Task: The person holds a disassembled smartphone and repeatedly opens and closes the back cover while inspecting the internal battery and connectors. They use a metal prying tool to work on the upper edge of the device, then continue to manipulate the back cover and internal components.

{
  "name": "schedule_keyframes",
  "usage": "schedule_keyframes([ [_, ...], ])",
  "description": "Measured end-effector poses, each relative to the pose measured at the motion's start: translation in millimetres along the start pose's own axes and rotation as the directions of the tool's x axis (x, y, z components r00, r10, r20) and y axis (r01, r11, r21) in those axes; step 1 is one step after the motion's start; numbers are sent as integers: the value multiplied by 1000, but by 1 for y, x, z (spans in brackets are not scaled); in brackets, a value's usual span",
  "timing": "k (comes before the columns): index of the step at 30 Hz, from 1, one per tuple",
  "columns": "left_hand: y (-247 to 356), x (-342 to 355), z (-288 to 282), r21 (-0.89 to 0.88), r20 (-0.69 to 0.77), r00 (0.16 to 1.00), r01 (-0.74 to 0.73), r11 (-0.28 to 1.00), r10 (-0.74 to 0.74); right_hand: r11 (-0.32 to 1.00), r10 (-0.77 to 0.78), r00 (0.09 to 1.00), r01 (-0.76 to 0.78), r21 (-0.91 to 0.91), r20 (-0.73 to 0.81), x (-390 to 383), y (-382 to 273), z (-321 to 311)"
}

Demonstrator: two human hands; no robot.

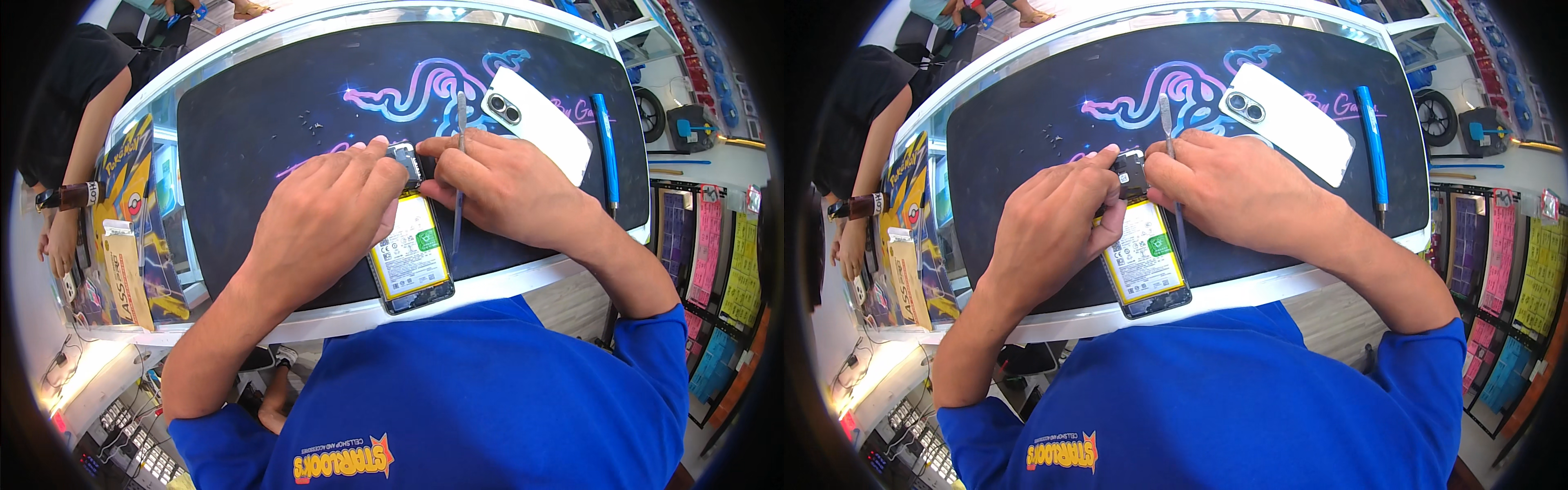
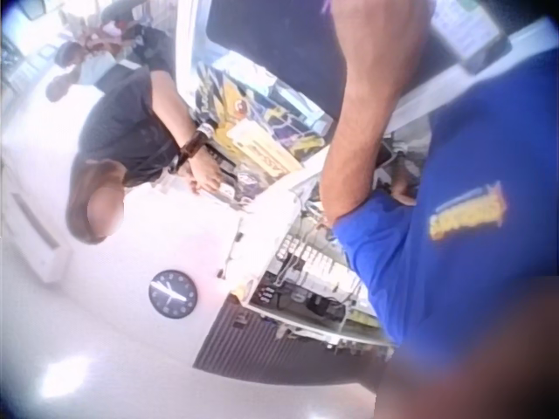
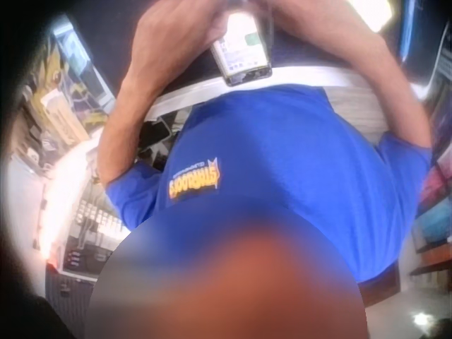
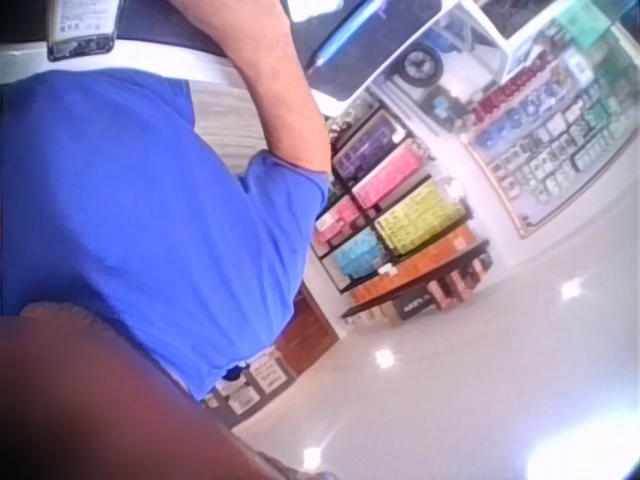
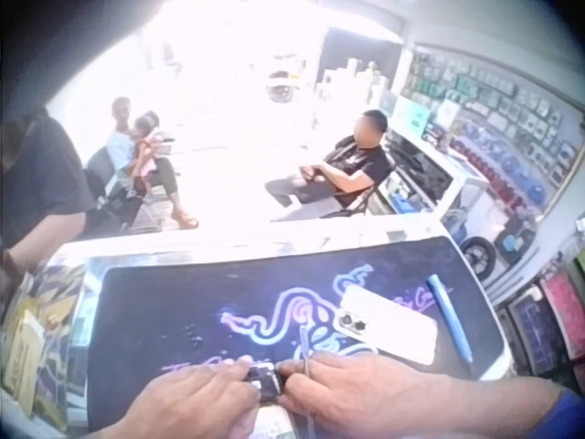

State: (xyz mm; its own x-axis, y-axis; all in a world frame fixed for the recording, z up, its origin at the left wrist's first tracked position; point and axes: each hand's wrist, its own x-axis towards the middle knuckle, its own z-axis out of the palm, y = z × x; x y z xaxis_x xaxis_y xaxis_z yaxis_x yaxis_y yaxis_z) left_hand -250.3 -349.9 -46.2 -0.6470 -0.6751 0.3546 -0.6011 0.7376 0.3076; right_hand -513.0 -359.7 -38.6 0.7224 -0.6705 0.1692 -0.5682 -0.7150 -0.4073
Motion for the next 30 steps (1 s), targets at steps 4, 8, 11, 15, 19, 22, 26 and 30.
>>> schedule_keyframes([
  [4, 0, -1, 2, 3, -18, 1000, -4, 1000, 4, 999, -40, 999, 40, 12, -16, 2, 3, 0],
  [8, 1, -1, 1, 11, -13, 1000, -4, 1000, 4, 994, -106, 994, 106, 7, 8, -3, 13, 4],
  [11, 1, -1, 1, 21, 5, 1000, 9, 1000, -9, 982, -182, 983, 181, -48, -17, -3, 16, 5],
  [15, 2, -1, 0, 41, 36, 999, 0, 999, -2, 965, -257, 963, 250, -81, -87, 2, 18, 7],
  [19, 4, 1, -3, 42, 72, 997, 36, 998, -39, 973, -228, 972, 225, -53, -56, -3, 22, 11],
  [22, 9, 5, -1, 53, 40, 997, 68, 996, -71, 974, -224, 974, 223, -36, -32, -2, 20, 7],
  [26, 11, 9, -4, 47, 122, 989, 75, 996, -80, 968, -239, 971, 239, -71, 5, -2, 22, 5],
  [30, 15, 12, -4, 47, 109, 986, 121, 992, -125, 962, -260, 966, 260, -87, 3, -2, 23, 3],
])
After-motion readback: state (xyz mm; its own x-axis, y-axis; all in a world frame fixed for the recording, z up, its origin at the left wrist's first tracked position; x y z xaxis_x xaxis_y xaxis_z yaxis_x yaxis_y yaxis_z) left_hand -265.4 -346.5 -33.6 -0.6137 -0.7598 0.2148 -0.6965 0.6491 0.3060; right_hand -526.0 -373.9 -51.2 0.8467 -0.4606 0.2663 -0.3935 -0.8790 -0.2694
